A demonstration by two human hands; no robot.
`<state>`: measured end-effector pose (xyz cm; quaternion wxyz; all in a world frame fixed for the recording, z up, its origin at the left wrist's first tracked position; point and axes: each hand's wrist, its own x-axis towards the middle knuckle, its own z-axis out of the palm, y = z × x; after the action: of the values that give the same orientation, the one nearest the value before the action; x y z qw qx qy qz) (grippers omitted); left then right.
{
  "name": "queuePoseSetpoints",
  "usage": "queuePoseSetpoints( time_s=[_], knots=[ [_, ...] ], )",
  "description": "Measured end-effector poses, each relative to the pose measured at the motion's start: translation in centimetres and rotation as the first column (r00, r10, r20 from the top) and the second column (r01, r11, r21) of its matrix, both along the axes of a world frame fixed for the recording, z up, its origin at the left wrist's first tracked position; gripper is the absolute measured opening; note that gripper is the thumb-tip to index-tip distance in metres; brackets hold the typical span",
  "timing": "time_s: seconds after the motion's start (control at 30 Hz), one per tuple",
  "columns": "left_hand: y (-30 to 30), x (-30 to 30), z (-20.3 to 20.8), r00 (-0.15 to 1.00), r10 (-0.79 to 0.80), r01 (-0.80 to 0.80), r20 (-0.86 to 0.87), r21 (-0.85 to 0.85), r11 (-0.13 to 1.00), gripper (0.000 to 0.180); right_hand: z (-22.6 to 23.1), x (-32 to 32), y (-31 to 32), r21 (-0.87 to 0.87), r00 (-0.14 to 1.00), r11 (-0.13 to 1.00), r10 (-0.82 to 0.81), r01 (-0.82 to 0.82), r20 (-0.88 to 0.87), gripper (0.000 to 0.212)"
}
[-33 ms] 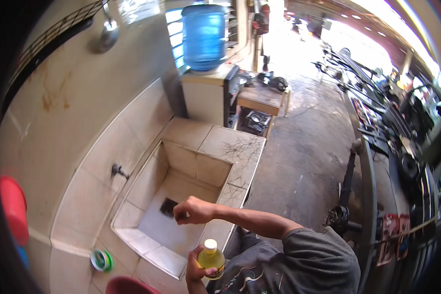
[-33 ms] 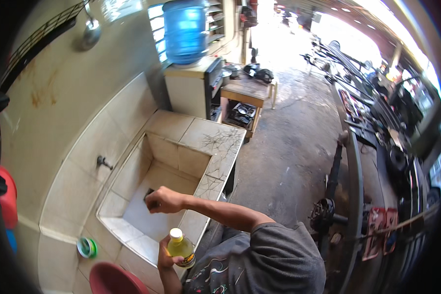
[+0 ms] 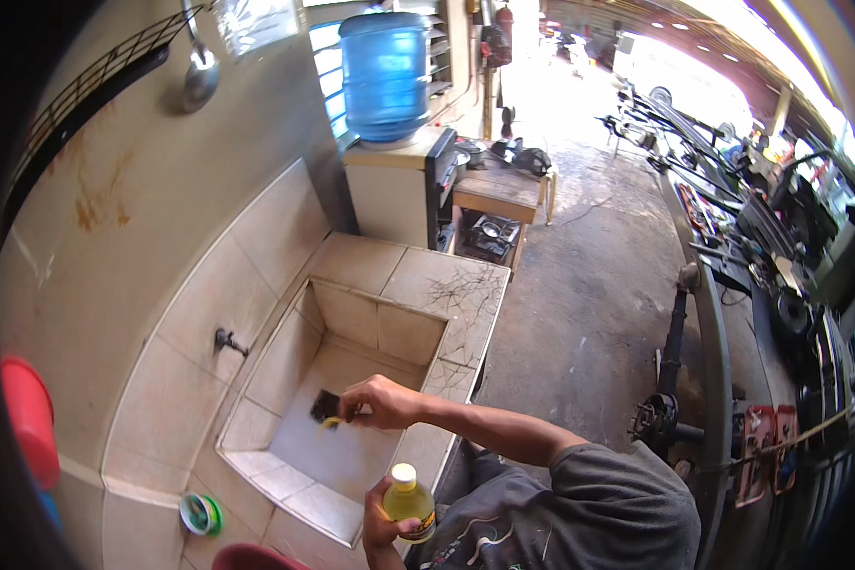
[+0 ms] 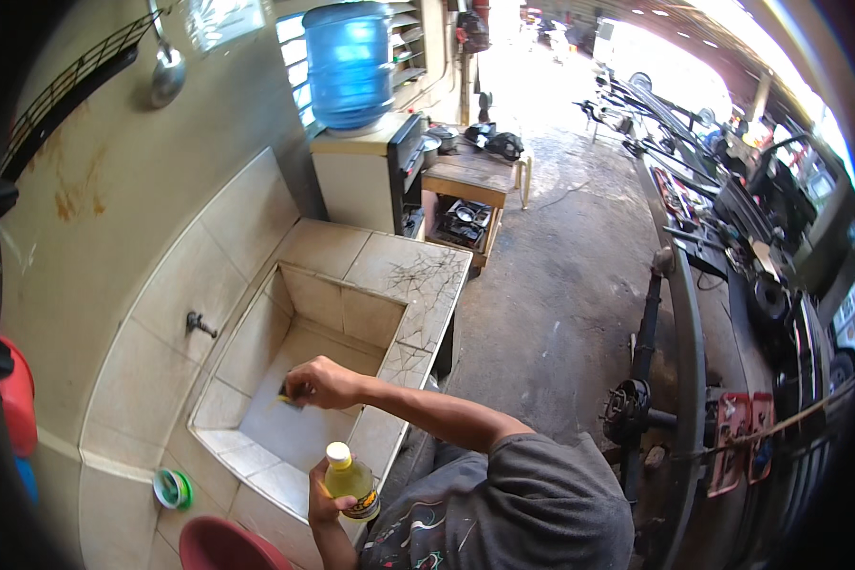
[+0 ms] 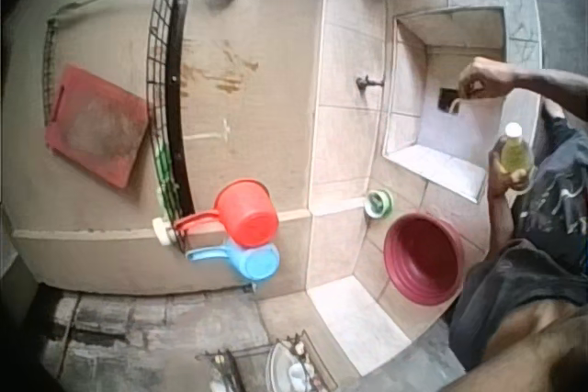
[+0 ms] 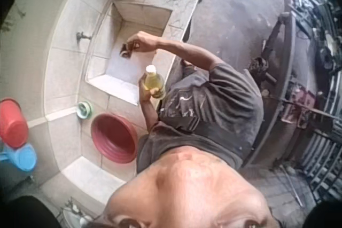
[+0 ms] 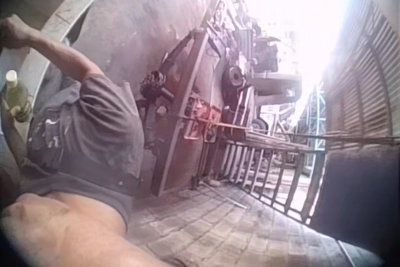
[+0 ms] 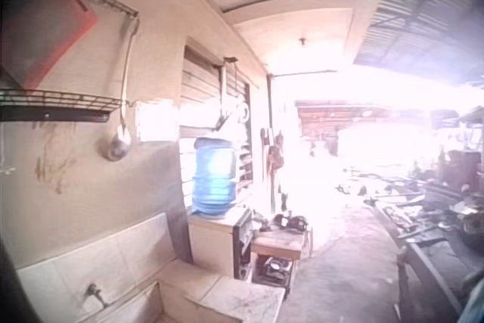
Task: The person pours a yellow liquid from a bottle onto a tiled sink and countertop, then uses a blue scoop to spread the liquid across the surfaces. The person moves a red basin and a green container aside to access the sink area.
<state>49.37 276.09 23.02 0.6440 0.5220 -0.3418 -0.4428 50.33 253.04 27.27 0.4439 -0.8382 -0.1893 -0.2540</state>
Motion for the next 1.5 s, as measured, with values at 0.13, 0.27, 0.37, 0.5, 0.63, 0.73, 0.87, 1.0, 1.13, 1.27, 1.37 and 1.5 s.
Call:
queuePoseSetpoints(
  time_s=[0.13, 0.27, 0.37, 0.5, 0.63, 0.73, 0.87, 1.0, 1.13, 1.27, 1.37, 1.5],
  knots=[
    [-1.2, 1.6, -0.9, 0.973, 0.134, -0.156, 0.188, 0.107, 0.982, 0.06, 1.2, -4.4, -1.6, 0.27, 0.946, 0.96, 0.014, 0.078, -0.325, 0.017],
    [-2.5, 2.8, -1.3, 0.741, 0.097, -0.295, 0.664, 0.194, 0.936, 0.066, 1.4, -7.4, -0.1, 0.014, 0.951, 1.0, 0.008, -0.004, -0.309, 0.023],
    [-3.2, 2.4, -0.3, 0.716, 0.16, -0.389, 0.679, 0.199, 0.899, 0.067, 0.9, -7.3, -0.2, -0.273, 0.942, 0.948, -0.234, 0.167, -0.238, 0.022],
    [-4.4, 1.7, 1.3, 0.555, 0.176, -0.589, 0.813, 0.235, 0.773, 0.069, -0.5, -6.5, 0.4, -0.301, 0.936, 0.907, -0.337, 0.294, -0.102, 0.014],
    [-4.8, 0.7, 3.2, 0.393, 0.381, -0.739, 0.837, 0.042, 0.672, 0.061, -0.6, -5.2, 1.8, 0.005, 0.871, 0.896, -0.434, 0.445, 0.232, 0.026],
    [-4.5, 1.2, 4.8, 0.334, 0.377, -0.786, 0.864, 0.035, 0.617, 0.064, 0.2, -4.4, 3.0, 0.118, 0.864, 0.891, -0.454, 0.439, 0.217, 0.021],
    [-3.5, 1.0, 6.5, 0.294, 0.379, -0.821, 0.877, 0.028, 0.57, 0.06, 1.5, -3.2, 3.0, 0.24, 0.909, 0.915, -0.371, 0.323, 0.189, 0.025],
    [-1.8, 0.6, 6.5, 0.232, 0.429, -0.852, 0.873, -0.031, 0.523, 0.061, 1.9, -2.9, 4.5, 0.105, 0.905, 0.927, -0.374, 0.36, 0.202, 0.025],
    [0.2, 0.2, 5.7, 0.179, 0.403, -0.892, 0.897, -0.025, 0.452, 0.062, 2.6, -2.3, 6.8, 0.066, 0.932, 0.939, -0.344, 0.339, 0.113, 0.021],
    [3.0, 0.2, 4.4, 0.049, 0.305, -0.923, 0.951, -0.073, 0.378, 0.063, 3.0, -1.5, 9.5, 0.037, 0.956, 0.957, -0.286, 0.289, -0.063, 0.017],
    [5.2, -0.2, 2.8, 0.095, 0.179, -0.939, 0.979, 0.028, 0.343, 0.065, 2.4, -1.1, 11.8, -0.069, 0.953, 0.96, -0.277, 0.27, -0.121, 0.015],
    [7.6, -1.6, 0.7, 0.091, 0.112, -0.949, 0.99, 0.051, 0.312, 0.065, 1.1, -1.5, 14.7, -0.231, 0.897, 0.939, -0.32, 0.256, -0.306, 0.011]
  ],
)
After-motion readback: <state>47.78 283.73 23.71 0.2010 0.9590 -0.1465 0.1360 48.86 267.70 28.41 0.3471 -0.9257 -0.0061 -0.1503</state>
